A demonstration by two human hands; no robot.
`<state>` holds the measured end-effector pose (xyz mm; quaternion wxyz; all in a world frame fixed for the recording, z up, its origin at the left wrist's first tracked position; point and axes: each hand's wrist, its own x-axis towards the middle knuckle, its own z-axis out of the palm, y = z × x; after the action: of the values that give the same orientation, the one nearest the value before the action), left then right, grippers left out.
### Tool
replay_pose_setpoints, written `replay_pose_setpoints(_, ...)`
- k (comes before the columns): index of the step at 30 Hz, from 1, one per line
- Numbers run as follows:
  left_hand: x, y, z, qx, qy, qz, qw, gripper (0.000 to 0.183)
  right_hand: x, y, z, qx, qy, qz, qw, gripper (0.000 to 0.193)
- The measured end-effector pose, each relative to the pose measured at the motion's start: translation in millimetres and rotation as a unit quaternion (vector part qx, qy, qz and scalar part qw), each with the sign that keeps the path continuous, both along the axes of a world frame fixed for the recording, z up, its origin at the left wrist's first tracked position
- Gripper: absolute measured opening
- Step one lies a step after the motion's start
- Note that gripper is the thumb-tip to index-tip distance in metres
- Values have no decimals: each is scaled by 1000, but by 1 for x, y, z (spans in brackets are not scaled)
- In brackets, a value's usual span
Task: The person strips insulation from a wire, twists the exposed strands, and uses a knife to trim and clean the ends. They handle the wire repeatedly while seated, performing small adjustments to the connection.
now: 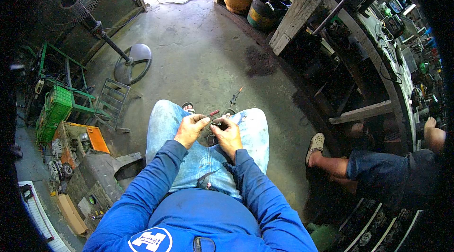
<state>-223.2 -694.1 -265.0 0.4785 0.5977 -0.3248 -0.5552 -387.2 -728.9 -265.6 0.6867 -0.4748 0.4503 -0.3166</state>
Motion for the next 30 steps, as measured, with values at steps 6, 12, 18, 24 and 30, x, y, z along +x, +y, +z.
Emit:
replay_pose_setpoints(6,4,1,-3,22,-28,-1,999,17,1,1,-3,-42,25,-40,998,15)
replay_pose_setpoints(12,4,-2,-15,36,137,71,987,12,4,2,-9,-137,61,-79,985,10)
replay_pose_setpoints(18,15,-1,-22,25,381,101,919,11,-2,0,-1,-67,71,-14,995,8)
replay_pose_setpoints(24,14,-2,-15,-17,454,87,887,8,-3,-3,-3,-28,77,7,997,9)
replay_pose_setpoints(30,13,-1,-15,-11,402,95,911,6,-5,-3,-16,-21,36,-21,999,11)
